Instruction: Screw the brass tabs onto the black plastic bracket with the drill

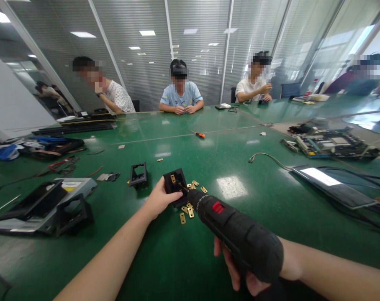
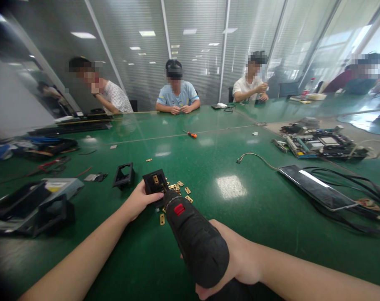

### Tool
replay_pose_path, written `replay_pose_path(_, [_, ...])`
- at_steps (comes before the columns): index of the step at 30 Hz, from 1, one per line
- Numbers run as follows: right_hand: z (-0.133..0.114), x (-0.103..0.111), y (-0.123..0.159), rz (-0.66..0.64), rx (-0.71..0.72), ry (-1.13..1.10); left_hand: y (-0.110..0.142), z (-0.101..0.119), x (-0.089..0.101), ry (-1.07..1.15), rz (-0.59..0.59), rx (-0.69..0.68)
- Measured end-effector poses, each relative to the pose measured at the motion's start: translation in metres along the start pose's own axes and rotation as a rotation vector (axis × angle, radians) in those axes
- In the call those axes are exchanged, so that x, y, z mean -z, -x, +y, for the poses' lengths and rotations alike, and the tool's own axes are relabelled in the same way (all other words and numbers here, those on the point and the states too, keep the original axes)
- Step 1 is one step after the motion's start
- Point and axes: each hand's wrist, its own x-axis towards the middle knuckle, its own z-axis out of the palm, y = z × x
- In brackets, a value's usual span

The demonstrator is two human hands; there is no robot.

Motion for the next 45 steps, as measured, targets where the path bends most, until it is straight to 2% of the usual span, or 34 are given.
replay_pose_path(5, [-0.009,-0.003,0.001,-0.083,-0.07,-0.031,0.0,0.0,0.001,-0.01,-0.011,-0.014])
replay_pose_path(9, [-0.028,-0.011,-0.003,-0.057,-0.011,-0.039,0.001,0.001,0.0,0.002,-0.014,0.005])
replay_pose_path(11, [-0.032,-0.013,-0.003,-0.031,-0.025,-0.035,0.0,0.001,0.0,0.011,-0.012,0.01])
replay_pose_path(18, [-0.013,-0.006,0.001,-0.059,-0.081,-0.029,-0.001,-0.002,0.0,0.006,-0.021,-0.025])
replay_pose_path(28, [0.0,-0.001,0.002,-0.077,-0.067,-0.067,-0.001,-0.002,0.001,0.008,-0.006,-0.001])
replay_pose_path(30, [-0.003,-0.002,0.002,-0.068,-0.075,-0.064,-0.001,-0.002,0.001,0.015,-0.008,-0.006])
replay_pose_path(33, [-0.019,-0.007,0.001,-0.057,-0.073,-0.059,-0.001,-0.001,0.001,0.016,-0.025,-0.012])
replay_pose_path(38, [-0.045,-0.016,-0.005,-0.018,0.025,0.0,0.0,0.0,0.001,0.008,-0.019,-0.001])
replay_pose_path(41, [-0.042,-0.014,-0.005,-0.029,0.012,0.017,-0.001,0.0,0.001,0.007,-0.019,0.001])
replay_pose_path(45, [-0.022,-0.007,0.0,-0.026,-0.026,0.022,-0.002,-0.002,0.001,0.026,-0.034,-0.008])
